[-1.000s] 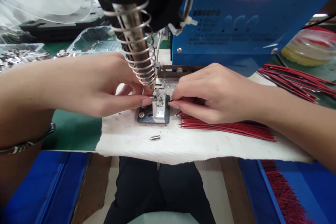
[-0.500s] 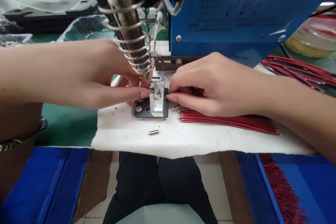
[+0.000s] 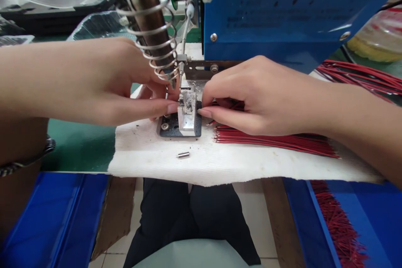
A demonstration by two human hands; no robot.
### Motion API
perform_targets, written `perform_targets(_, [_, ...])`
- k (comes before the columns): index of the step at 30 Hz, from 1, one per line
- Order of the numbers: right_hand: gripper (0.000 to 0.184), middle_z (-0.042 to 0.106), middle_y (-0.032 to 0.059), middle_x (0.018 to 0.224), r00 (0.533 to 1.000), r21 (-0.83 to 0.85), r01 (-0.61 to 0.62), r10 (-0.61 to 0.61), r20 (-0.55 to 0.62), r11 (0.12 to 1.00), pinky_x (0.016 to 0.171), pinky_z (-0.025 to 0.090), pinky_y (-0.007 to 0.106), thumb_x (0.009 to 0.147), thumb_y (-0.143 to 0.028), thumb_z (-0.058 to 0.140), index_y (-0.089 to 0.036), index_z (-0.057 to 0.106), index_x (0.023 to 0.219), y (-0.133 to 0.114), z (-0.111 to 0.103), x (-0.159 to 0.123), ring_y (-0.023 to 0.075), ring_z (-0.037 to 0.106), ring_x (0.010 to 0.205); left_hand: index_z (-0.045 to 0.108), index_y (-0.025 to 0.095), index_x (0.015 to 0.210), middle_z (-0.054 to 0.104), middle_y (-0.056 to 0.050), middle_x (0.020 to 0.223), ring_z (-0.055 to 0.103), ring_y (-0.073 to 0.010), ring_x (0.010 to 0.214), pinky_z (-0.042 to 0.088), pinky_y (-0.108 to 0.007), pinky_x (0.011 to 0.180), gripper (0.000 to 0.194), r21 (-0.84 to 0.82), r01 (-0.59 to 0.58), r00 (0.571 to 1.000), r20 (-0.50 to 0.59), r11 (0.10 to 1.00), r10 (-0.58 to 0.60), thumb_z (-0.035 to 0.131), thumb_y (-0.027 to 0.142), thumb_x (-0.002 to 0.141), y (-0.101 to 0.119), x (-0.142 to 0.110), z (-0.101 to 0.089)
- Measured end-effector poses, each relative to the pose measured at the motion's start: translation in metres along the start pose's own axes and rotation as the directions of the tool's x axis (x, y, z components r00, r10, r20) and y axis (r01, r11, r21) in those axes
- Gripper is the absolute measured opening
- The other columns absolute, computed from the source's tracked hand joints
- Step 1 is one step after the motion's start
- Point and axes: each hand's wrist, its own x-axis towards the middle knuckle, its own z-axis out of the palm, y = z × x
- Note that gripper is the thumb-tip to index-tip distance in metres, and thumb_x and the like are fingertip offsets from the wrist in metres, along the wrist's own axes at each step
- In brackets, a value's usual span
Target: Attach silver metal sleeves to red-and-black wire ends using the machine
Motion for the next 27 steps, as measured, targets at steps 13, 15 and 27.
perform_targets(13, [0.032, 0.064, -0.0027, 0.076, 1.0, -0.014, 0.003, -0.004, -0.027, 1.0, 0.058, 0.041, 0.023, 0.115, -0.033, 0.05, -0.019, 0.067, 0.092, 0.0023, 0.001, -0.0028, 0.0071, 0.054, 0.061, 0.08, 0.026, 0.092, 0.069, 0.001, 0.071, 0.059, -0.0158, 0.062, 0.047, -0.032, 0.067, 0.031, 0.008, -0.005, 1.0, -0.018, 1.0, 0.005, 0.055, 0.044, 0.1, -0.0016, -0.0005, 0.0011])
perform_targets(15, [0.033, 0.064, -0.0028, 0.076, 1.0, -0.012, 0.003, -0.003, -0.03, 1.0, 0.057, 0.041, 0.024, 0.116, -0.034, 0.05, -0.02, 0.067, 0.091, 0.0024, 0.0007, -0.0034, 0.0073, 0.055, 0.061, 0.079, 0.026, 0.092, 0.067, 0.002, 0.071, 0.059, -0.015, 0.061, 0.048, -0.033, 0.071, 0.031, 0.011, -0.009, 1.0, -0.019, 1.0, 0.01, 0.055, 0.044, 0.101, -0.0026, -0.0008, 0.0015])
perform_targets(27, [0.026, 0.067, -0.0001, 0.077, 1.0, 0.008, -0.002, 0.002, -0.006, 1.0, 0.061, 0.042, 0.023, 0.113, -0.027, 0.055, -0.016, 0.071, 0.096, 0.0008, -0.001, -0.0026, 0.0077, 0.056, 0.063, 0.082, 0.025, 0.094, 0.073, -0.002, 0.075, 0.056, -0.017, 0.064, 0.038, -0.032, 0.064, 0.027, -0.043, 0.001, 1.0, -0.01, 0.999, -0.001, 0.061, 0.041, 0.098, 0.001, -0.0007, -0.0008])
